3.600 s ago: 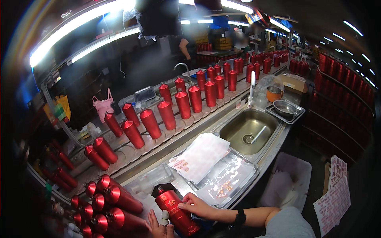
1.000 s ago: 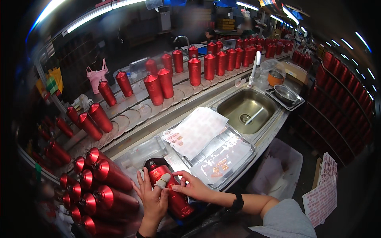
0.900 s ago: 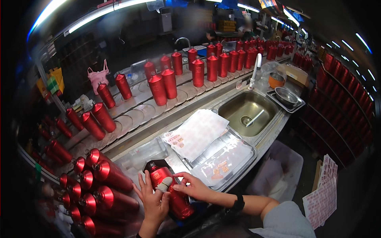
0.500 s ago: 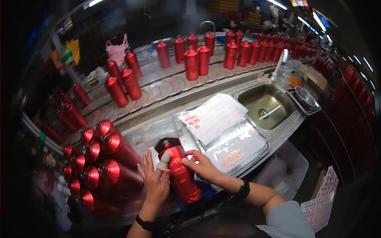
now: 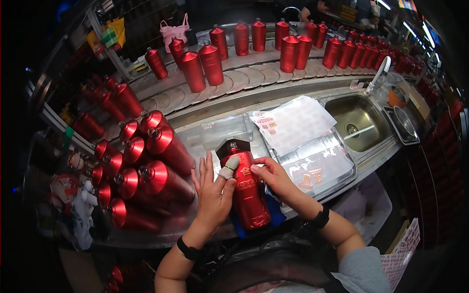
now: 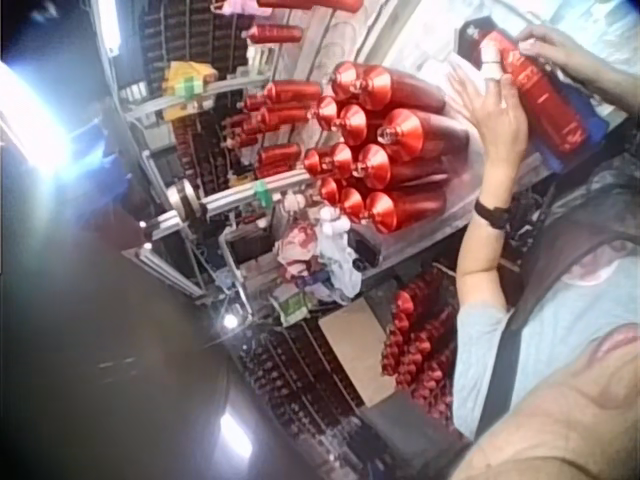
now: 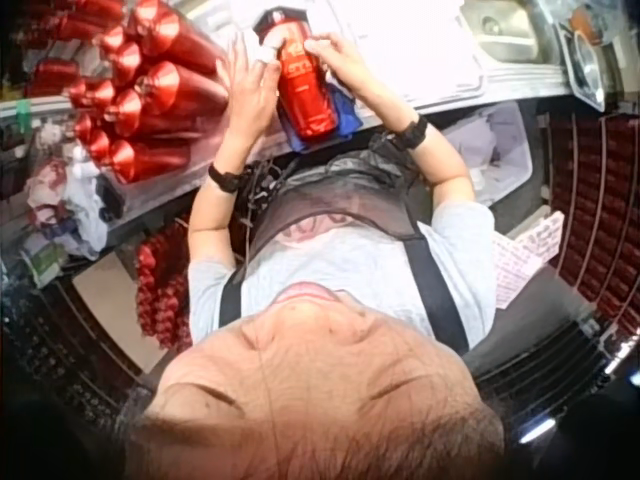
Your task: Applying labels and wiping down red metal liquor bottles on a production line.
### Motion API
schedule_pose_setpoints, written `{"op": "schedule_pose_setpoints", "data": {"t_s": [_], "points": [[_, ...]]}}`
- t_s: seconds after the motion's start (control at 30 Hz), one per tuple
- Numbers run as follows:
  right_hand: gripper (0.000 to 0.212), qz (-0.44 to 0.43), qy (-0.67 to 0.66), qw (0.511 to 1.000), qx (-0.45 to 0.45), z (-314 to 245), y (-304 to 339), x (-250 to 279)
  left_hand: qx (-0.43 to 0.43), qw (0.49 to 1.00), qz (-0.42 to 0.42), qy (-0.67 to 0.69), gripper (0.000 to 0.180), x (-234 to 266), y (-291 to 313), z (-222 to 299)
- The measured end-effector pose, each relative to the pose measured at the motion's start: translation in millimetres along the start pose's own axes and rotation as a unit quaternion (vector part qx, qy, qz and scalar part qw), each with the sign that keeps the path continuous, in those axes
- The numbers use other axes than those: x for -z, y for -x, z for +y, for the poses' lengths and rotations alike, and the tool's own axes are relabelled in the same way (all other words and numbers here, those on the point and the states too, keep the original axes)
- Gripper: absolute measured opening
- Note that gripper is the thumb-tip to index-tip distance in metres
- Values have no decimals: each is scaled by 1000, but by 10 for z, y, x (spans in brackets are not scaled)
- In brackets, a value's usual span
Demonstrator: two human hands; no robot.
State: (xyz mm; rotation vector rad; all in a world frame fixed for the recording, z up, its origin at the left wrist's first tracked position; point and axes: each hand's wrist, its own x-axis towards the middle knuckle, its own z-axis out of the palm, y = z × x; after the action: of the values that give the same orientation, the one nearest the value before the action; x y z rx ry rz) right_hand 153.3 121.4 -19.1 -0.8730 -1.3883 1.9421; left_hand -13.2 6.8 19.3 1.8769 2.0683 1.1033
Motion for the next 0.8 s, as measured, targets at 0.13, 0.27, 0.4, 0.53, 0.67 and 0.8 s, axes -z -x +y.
{"op": "schedule_pose_setpoints", "data": {"t_s": [0.13, 0.27, 0.4, 0.53, 0.67, 0.8], "points": [[34, -19, 43, 999, -20, 7, 39, 16, -23, 999, 9, -20, 38, -37, -116, -62], [41, -2, 20, 1000, 1, -20, 41, 8, -40, 996, -4, -77, 36, -24, -188, -17], [39, 8, 14, 1000, -25, -185, 148, -22, -62, 994, -12, -84, 35, 37, -117, 38], [33, 19, -22, 999, -40, -252, 203, -28, -59, 996, -29, -56, 35, 56, 23, 31], [26, 34, -18, 997, -68, -273, 204, 96, -41, 998, -37, -44, 37, 63, 171, -17], [24, 43, -121, 987, -98, -358, 152, 201, 4, 1000, -12, 12, 39, 1, 265, -142]]}}
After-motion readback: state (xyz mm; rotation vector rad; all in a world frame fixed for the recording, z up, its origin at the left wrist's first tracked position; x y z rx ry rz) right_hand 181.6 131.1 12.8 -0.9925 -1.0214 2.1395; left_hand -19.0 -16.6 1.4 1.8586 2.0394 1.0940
